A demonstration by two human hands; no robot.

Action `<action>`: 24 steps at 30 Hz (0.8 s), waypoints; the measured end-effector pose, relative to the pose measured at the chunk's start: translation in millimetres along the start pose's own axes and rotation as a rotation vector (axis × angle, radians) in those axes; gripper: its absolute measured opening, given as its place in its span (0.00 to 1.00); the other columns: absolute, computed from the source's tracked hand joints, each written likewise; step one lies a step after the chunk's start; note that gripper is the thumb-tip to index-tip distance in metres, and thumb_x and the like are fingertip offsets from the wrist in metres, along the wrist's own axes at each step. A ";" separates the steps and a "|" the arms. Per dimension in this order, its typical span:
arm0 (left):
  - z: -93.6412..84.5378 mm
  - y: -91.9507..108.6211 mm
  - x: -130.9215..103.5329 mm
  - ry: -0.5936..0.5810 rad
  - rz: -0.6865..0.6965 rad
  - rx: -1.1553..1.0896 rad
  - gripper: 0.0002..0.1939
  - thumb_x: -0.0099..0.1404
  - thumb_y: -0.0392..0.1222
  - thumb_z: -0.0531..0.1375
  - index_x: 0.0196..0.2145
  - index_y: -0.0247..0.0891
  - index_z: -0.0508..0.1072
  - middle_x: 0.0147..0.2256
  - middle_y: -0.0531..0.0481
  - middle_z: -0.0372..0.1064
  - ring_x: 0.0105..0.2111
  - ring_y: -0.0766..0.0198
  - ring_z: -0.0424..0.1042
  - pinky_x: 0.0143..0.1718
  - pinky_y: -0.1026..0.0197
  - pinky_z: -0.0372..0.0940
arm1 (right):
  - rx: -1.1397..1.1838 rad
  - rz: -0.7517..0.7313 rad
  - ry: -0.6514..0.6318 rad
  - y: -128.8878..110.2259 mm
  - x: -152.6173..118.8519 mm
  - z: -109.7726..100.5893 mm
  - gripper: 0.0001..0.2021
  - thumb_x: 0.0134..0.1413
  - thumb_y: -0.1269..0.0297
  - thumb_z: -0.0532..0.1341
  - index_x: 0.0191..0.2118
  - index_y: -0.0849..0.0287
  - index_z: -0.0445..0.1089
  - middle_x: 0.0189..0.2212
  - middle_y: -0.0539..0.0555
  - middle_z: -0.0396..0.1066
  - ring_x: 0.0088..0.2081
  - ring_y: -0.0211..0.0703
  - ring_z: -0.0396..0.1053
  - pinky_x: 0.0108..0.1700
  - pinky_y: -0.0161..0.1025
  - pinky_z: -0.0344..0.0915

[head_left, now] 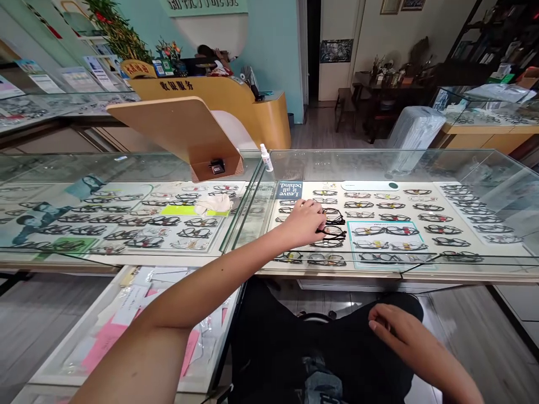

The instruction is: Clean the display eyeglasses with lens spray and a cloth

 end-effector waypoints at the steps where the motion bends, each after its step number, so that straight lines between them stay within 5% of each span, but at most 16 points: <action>1: 1.4 5.1 0.8 0.006 0.001 0.005 0.08 0.71 0.43 0.65 0.34 0.38 0.77 0.48 0.41 0.74 0.55 0.45 0.68 0.58 0.44 0.55 | 0.007 -0.063 0.018 -18.7 -2.0 -19.6 0.20 0.79 0.46 0.49 0.46 0.51 0.74 0.44 0.55 0.79 0.47 0.50 0.76 0.49 0.45 0.68; 6: 7.1 24.6 7.8 0.018 -0.011 0.055 0.07 0.72 0.44 0.65 0.41 0.38 0.77 0.49 0.38 0.76 0.56 0.42 0.69 0.58 0.43 0.57 | -0.077 -0.403 0.325 -103.1 30.0 -144.7 0.19 0.77 0.47 0.56 0.40 0.53 0.74 0.38 0.54 0.78 0.40 0.47 0.73 0.45 0.42 0.67; 9: 8.4 27.8 8.0 0.014 -0.016 0.060 0.09 0.71 0.45 0.66 0.44 0.37 0.76 0.50 0.37 0.77 0.57 0.41 0.70 0.59 0.42 0.59 | -0.167 -0.429 0.544 -121.7 96.0 -215.6 0.18 0.74 0.50 0.57 0.35 0.55 0.72 0.30 0.52 0.74 0.32 0.44 0.68 0.37 0.40 0.60; 12: 8.6 27.3 3.2 0.013 -0.026 0.051 0.11 0.71 0.47 0.67 0.46 0.37 0.76 0.51 0.36 0.78 0.60 0.39 0.70 0.60 0.42 0.60 | -0.266 -0.274 0.667 -111.8 178.5 -262.3 0.14 0.70 0.53 0.59 0.35 0.55 0.71 0.27 0.52 0.72 0.30 0.43 0.64 0.35 0.40 0.54; 17: 3.3 31.9 -9.0 0.176 0.001 0.096 0.08 0.72 0.41 0.65 0.46 0.37 0.77 0.62 0.34 0.72 0.67 0.40 0.66 0.62 0.43 0.62 | -0.394 -0.116 0.643 -78.9 275.1 -267.9 0.11 0.67 0.56 0.58 0.35 0.55 0.70 0.32 0.58 0.75 0.32 0.46 0.61 0.36 0.42 0.50; 24: -7.6 45.4 -32.6 0.311 0.087 0.217 0.11 0.79 0.44 0.60 0.45 0.35 0.81 0.69 0.35 0.68 0.73 0.36 0.60 0.62 0.38 0.65 | -0.342 -0.114 0.609 -44.7 312.2 -245.9 0.12 0.66 0.53 0.56 0.36 0.55 0.68 0.36 0.59 0.77 0.36 0.48 0.66 0.36 0.42 0.52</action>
Point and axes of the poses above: each hand's wrist, its own x-axis towards the middle knuckle, its own z-axis out of the palm, y = z × x, the point moved 8 cm from there along x, towards the middle knuckle
